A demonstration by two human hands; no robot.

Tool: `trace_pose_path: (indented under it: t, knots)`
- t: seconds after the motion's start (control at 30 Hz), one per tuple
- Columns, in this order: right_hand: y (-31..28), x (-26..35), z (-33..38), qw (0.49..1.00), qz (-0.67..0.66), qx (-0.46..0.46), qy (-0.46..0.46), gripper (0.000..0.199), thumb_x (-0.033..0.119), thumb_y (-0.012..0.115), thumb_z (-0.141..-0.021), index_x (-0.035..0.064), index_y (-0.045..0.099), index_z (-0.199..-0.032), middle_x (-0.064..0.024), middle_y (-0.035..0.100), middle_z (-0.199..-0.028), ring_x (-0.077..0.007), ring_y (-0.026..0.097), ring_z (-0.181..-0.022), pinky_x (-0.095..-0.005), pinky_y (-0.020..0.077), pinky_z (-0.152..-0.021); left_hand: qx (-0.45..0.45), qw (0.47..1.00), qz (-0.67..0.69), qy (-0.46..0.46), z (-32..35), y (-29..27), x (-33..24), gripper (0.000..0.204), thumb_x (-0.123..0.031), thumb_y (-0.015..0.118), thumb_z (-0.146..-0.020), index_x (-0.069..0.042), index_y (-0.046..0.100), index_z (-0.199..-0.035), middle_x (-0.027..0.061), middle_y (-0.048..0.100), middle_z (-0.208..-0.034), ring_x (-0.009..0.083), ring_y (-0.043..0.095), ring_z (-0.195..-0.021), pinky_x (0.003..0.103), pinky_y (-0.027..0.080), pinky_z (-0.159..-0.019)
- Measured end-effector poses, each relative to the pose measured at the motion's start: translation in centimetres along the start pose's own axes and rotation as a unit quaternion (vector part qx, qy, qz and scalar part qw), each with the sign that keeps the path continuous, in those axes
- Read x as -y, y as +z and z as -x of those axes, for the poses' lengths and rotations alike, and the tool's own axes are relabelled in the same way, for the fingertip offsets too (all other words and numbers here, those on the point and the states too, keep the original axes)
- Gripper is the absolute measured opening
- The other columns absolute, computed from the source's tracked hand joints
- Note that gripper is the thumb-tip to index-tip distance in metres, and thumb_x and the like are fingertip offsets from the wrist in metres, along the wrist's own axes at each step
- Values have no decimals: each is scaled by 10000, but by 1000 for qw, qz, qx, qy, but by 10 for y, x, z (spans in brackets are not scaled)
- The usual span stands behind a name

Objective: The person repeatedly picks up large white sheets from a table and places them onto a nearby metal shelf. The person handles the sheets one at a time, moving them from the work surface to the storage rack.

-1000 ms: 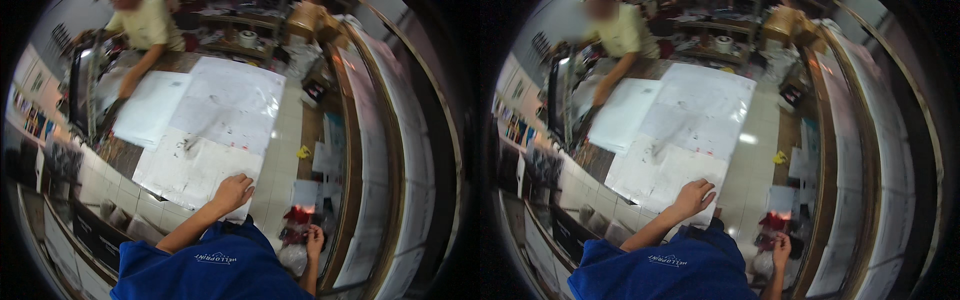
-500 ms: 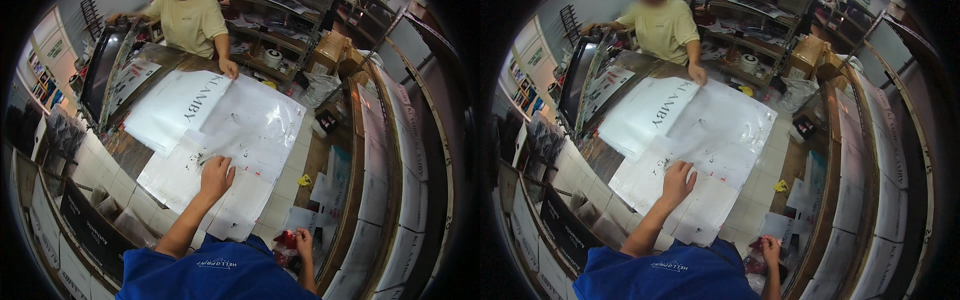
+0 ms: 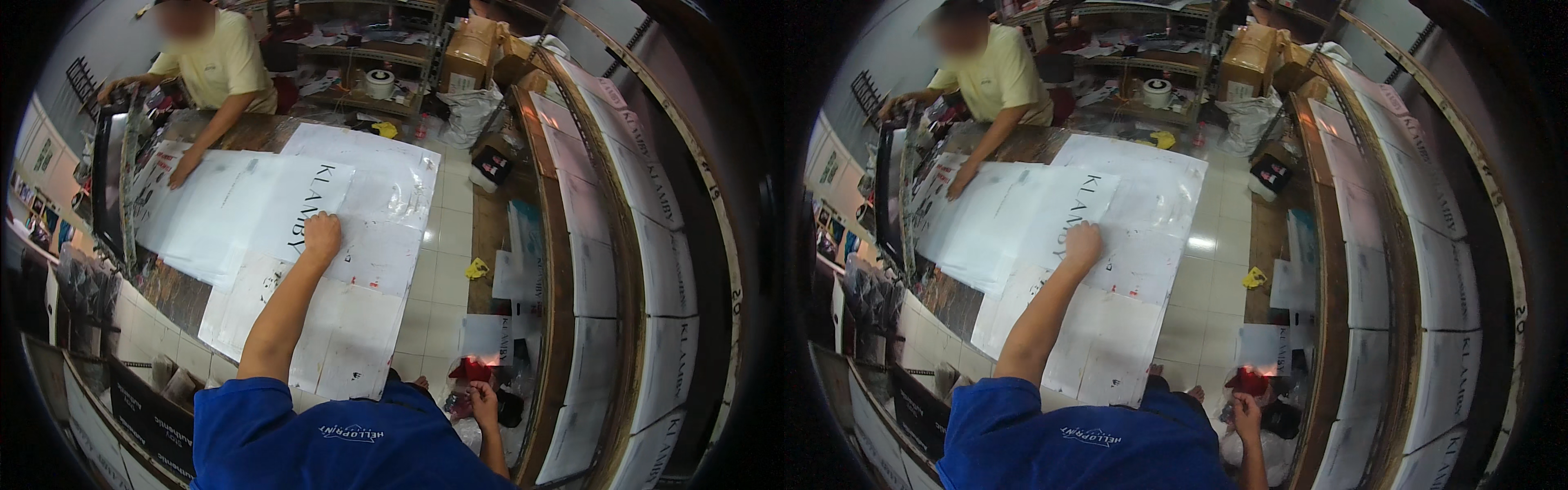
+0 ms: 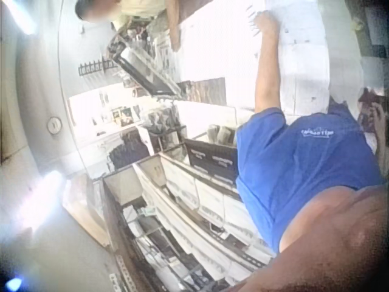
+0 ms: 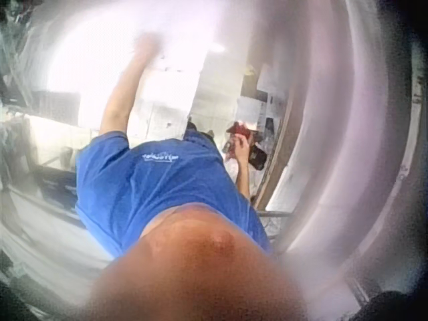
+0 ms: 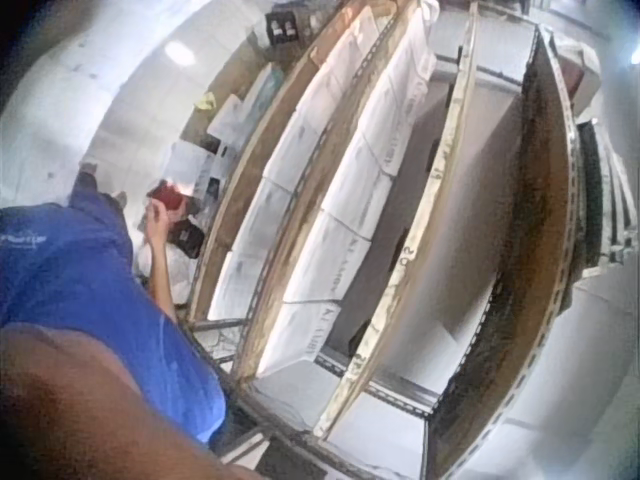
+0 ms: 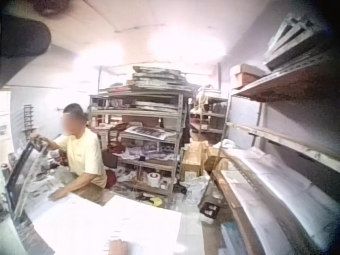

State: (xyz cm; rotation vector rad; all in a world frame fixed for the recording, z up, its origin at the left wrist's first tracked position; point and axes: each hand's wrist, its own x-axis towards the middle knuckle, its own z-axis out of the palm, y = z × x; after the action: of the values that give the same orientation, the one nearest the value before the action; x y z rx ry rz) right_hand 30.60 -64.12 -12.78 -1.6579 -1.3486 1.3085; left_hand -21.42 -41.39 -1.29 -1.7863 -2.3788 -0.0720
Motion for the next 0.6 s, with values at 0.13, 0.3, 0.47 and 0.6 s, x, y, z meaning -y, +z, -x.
trace_pose_path:
  t: [0.13, 0.3, 0.47, 0.6]
  knots:
    - [20, 62, 1, 999, -11, 34, 31, 146, 71, 552, -911, -5, 594, -1028, -46, 632, -894, -108, 599, -763, -238, 491, -678, 34, 999, 16, -13, -6, 2, 2, 112, -98, 589, -774, -52, 627, -870, 132, 667, -854, 294, 674, -781, 403, 528, -683]
    - [56, 102, -44, 992, -91, 86, 0, 237, 131, 565, -922, 4, 590, -1120, -75, 634, -996, -140, 606, -876, -285, 517, -778, 8, 989, 117, 90, 20, -17, -30, 109, -71, 584, -754, -36, 546, -850, 198, 620, -818, 389, 621, -761, 481, 502, -654]
    - [84, 214, -81, 945, -233, 223, -52, 398, 277, 573, -940, 104, 488, -1287, -42, 519, -1251, -131, 546, -1055, -295, 510, -809, -20, 936, 267, 227, 105, -84, -94, 73, -5, 575, -749, -13, 535, -810, 185, 574, -718, 396, 568, -683, 478, 447, -610]
    - [80, 235, -92, 951, -204, 177, -150, 310, 220, 578, -908, 68, 552, -1177, -45, 590, -1065, -122, 560, -916, -280, 487, -712, 24, 883, 380, 274, 155, -113, -145, 109, 31, 556, -764, 17, 568, -871, 179, 591, -742, 371, 586, -670, 449, 458, -599]
